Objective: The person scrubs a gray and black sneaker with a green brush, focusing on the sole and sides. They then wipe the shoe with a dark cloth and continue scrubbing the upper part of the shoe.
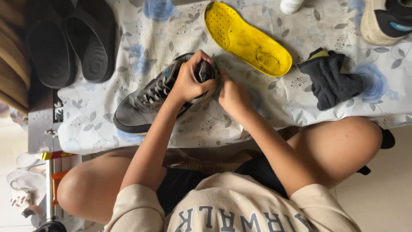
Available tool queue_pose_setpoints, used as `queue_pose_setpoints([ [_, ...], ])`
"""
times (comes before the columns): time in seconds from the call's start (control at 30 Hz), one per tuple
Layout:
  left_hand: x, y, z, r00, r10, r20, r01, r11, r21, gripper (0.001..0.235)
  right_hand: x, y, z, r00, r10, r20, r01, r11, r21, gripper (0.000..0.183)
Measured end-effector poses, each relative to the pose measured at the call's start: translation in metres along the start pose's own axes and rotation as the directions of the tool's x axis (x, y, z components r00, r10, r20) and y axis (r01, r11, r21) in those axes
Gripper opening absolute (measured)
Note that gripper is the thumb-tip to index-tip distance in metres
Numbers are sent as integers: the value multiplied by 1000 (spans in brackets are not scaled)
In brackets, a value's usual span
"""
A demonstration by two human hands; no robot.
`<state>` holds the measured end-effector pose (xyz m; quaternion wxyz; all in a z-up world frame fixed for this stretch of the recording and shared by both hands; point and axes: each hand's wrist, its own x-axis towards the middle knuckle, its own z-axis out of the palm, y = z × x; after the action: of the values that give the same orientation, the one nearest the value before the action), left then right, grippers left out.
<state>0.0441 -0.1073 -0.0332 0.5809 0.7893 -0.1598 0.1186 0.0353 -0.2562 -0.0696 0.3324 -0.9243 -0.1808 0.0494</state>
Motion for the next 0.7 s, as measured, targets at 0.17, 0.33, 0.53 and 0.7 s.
queue_pose_setpoints([
  [0.17, -2, -1, 0, 998, -61, -26, 60, 998, -15, 32, -75, -47, -23, 982, 105, 160, -109, 994, 20, 51],
  [0.33, -2, -3, 1, 998, -51, -27, 51, 999, -7, 33, -9, -20, -9, 992, 80, 95, -82, 997, 15, 47],
  [0.53, -1, -8, 1, 997, -63, -49, 62, 998, -13, 33, -54, -37, -10, 991, 83, 100, -77, 995, -70, 48],
  [0.7, -2, -7, 2, 997, -67, -44, 67, 998, -8, 33, -21, -34, -17, 983, 150, 102, -150, 989, -7, 49],
])
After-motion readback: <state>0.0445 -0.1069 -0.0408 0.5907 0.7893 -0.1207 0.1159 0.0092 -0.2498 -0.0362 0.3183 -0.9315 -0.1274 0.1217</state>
